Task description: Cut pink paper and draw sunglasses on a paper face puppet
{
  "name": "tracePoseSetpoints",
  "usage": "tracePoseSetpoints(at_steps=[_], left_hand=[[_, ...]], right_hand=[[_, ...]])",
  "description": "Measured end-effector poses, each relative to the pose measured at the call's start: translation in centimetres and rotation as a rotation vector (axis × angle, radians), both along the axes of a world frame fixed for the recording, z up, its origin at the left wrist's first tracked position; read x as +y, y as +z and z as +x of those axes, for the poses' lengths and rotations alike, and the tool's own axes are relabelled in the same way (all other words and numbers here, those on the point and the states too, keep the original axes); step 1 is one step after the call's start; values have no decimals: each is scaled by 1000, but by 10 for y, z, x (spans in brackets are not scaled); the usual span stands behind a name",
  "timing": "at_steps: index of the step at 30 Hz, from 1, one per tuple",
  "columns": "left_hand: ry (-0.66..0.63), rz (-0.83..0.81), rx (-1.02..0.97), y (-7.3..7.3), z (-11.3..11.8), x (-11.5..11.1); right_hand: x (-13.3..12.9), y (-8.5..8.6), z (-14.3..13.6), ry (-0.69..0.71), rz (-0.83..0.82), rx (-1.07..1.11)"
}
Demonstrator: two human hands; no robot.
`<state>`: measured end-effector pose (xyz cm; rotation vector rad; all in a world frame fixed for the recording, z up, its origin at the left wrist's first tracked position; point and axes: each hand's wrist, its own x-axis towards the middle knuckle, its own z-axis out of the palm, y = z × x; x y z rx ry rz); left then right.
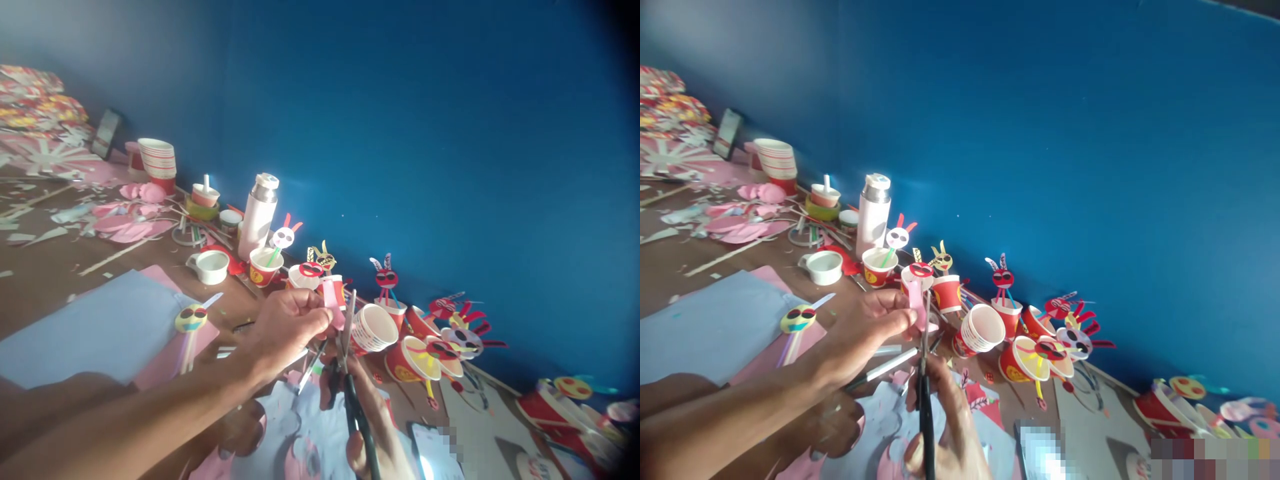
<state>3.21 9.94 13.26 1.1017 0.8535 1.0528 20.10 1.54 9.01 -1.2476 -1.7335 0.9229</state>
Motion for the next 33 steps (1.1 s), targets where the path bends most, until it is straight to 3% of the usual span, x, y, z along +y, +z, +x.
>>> tracePoseSetpoints(at_steps=[11,20,25,29,33], left_hand=[[10,39,41,-7,-2,0],[20,4,30,-3,-1,-2],[22,-32,-17,5,-1,-3],[12,-22,13,4,-1,-2],[31,-13,37,4,-1,-2]], right_hand=[[-7,-1,-1,-92,-154,105],[0,-5,4,-15,15,27],[2,-7,11,80,14,-27],[2,-8,9,69,-15,19],[1,-4,1,-33,-60,49]])
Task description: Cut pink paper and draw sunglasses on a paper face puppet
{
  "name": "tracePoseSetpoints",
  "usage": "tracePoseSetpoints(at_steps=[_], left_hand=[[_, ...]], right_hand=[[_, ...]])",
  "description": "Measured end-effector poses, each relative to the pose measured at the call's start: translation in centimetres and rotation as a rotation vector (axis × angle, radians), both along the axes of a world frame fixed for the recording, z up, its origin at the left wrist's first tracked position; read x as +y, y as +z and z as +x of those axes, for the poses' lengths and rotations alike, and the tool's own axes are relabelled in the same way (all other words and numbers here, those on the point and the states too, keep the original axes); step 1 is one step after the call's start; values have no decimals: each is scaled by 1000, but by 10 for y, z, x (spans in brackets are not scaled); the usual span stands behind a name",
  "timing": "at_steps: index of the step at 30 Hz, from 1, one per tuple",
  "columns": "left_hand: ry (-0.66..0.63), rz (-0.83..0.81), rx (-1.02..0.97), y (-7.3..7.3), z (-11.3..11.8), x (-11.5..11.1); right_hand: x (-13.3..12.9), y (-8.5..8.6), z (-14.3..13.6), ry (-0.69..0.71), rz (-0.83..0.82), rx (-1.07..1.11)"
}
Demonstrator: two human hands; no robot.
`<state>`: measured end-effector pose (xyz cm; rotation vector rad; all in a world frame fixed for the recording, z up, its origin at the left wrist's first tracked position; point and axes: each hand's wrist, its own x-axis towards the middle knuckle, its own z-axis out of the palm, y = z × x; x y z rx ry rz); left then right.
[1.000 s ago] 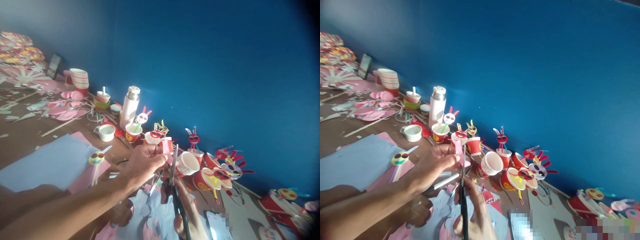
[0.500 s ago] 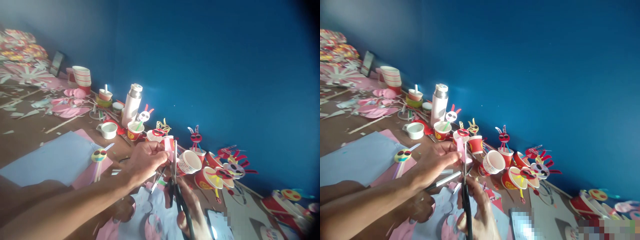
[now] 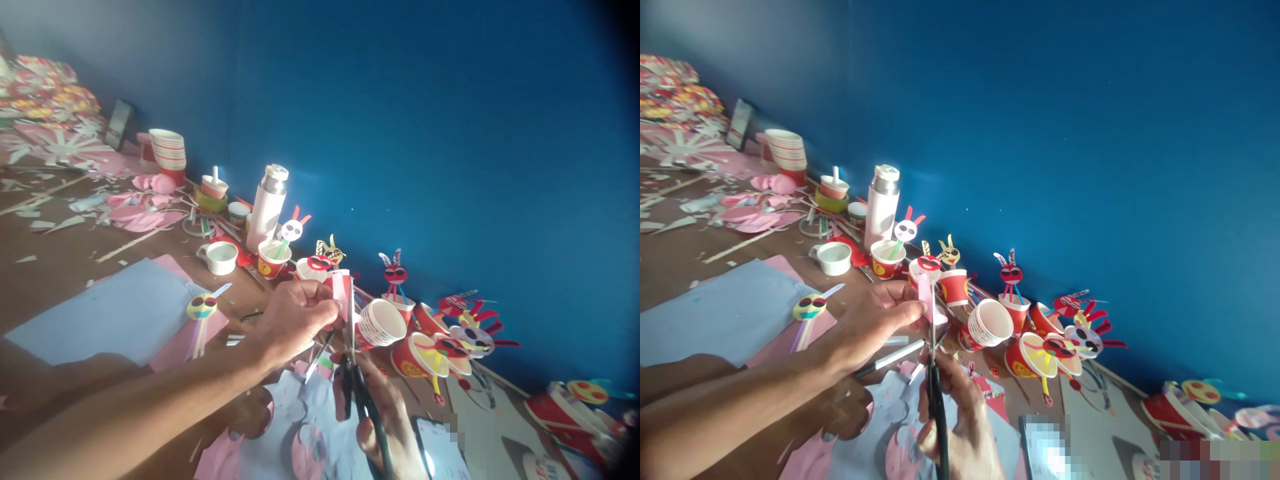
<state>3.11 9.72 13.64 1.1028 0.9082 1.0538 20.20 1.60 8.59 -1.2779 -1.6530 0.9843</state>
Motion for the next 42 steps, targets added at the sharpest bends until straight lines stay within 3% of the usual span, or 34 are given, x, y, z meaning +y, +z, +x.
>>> tracePoseSetpoints(at_steps=[4,10,16,32,37,42], left_hand=[[-11,-15,-32,2,0,-1],[-33,-18,-55,-2,0,2],[-11,-9,-33,-2,1,2],[-34,-26,-54,1,-1,0],[-57,-15,-27,-3,-2,0],[-84,11,-59,-9,-1,4]], right_hand=[[0,3,-4,-46,-28,37],[4,1,-1,59,-37,50],[0,0,-5,-70,-83,79],[-3,-7,7,-74,-24,-3],[-1,-1,7,-83,9,-33],[3,5,3,-8,-11,-1]])
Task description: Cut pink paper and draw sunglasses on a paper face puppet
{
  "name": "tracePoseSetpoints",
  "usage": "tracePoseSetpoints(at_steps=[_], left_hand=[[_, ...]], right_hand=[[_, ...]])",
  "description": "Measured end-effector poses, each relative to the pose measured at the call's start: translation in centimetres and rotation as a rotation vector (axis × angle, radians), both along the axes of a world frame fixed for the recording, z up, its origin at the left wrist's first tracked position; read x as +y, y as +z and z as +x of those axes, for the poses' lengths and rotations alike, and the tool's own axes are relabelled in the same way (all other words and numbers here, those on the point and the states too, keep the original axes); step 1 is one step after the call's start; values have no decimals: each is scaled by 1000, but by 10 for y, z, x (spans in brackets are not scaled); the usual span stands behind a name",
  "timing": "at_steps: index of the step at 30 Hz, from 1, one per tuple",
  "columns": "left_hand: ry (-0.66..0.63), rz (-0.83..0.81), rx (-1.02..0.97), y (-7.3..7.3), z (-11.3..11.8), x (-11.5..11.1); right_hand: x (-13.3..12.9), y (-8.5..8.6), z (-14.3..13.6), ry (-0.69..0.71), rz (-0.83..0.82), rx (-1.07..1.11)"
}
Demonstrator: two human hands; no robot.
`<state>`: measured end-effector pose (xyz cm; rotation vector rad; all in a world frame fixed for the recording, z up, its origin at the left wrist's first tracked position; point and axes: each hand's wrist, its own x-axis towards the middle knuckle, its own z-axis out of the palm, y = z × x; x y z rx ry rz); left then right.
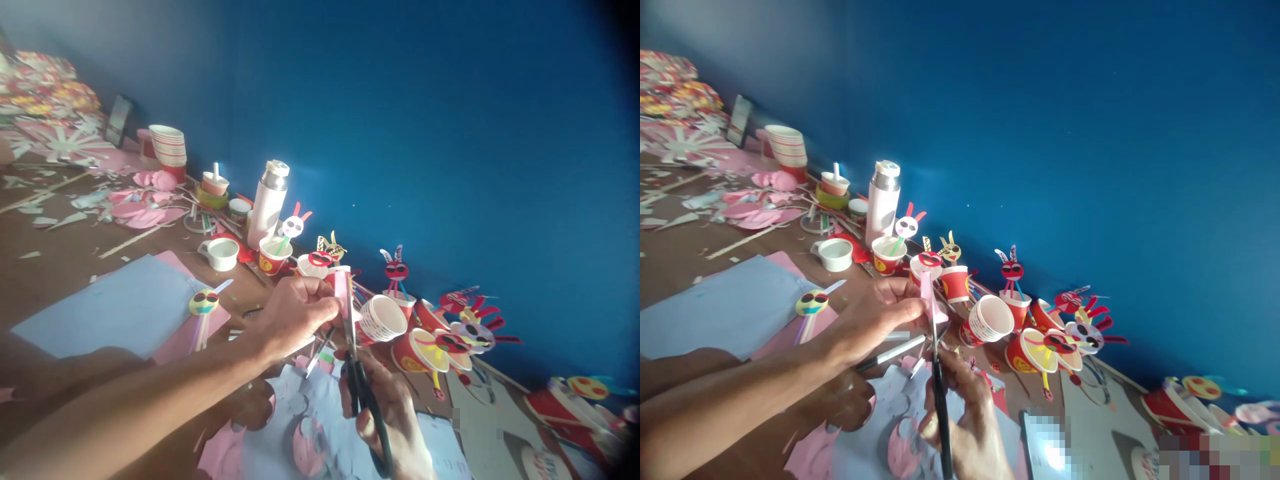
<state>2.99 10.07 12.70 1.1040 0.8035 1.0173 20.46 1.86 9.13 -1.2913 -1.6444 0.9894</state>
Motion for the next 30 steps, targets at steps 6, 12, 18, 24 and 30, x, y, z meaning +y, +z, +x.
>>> tracePoseSetpoints(at_steps=[6,12,18,24,30], left_hand=[[6,4,68,3,-1,-1],[9,-7,65,6,-1,-3],[-2,-16,41,6,-1,-2],[5,-47,21,9,0,-2],[34,-64,13,9,0,-2]], right_hand=[[0,-9,2,0,-46,87],[-2,-15,5,-25,-78,155],[-2,-12,4,-56,-75,144],[0,-10,2,-33,-99,148],[0,-18,-1,-127,-129,201]])
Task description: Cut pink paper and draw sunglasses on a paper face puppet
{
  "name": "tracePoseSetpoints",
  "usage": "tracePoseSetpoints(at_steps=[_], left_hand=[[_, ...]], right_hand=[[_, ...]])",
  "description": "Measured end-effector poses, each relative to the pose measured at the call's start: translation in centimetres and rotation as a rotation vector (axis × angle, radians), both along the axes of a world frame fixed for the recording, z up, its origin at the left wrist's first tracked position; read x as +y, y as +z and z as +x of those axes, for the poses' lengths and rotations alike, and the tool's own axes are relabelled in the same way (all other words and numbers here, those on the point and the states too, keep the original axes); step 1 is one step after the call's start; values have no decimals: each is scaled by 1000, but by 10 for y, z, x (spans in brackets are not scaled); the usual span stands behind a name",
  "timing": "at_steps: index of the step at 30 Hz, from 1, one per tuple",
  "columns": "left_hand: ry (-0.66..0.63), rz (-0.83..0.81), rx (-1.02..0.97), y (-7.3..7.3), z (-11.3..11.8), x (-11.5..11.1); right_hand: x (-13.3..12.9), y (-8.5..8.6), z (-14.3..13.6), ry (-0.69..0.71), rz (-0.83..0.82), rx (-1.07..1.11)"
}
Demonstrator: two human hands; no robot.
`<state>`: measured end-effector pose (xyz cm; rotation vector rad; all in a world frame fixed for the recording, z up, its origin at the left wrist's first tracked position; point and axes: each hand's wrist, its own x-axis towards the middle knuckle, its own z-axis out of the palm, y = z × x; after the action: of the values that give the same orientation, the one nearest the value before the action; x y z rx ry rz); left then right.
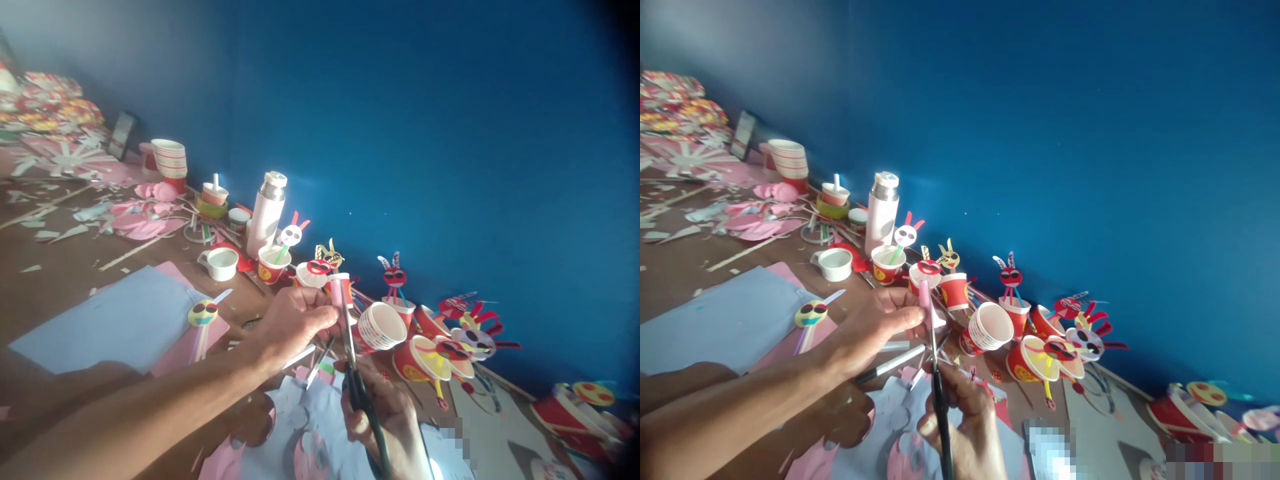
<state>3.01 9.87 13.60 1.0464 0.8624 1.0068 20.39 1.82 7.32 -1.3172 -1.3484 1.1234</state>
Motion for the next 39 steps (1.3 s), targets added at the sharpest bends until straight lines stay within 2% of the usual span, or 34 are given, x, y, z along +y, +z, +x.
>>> tracePoseSetpoints(at_steps=[9,12,17,29,39], left_hand=[[17,19,55,1,-1,2],[30,1,28,2,-1,1],[21,-14,-7,3,0,-2],[-32,-21,-37,-1,-1,0],[-187,142,1,4,-14,5]], right_hand=[[8,-17,10,78,49,-31],[9,-14,6,131,56,16],[3,-3,-6,11,49,72],[1,8,-15,-30,-6,102],[-1,3,-8,-15,22,58]])
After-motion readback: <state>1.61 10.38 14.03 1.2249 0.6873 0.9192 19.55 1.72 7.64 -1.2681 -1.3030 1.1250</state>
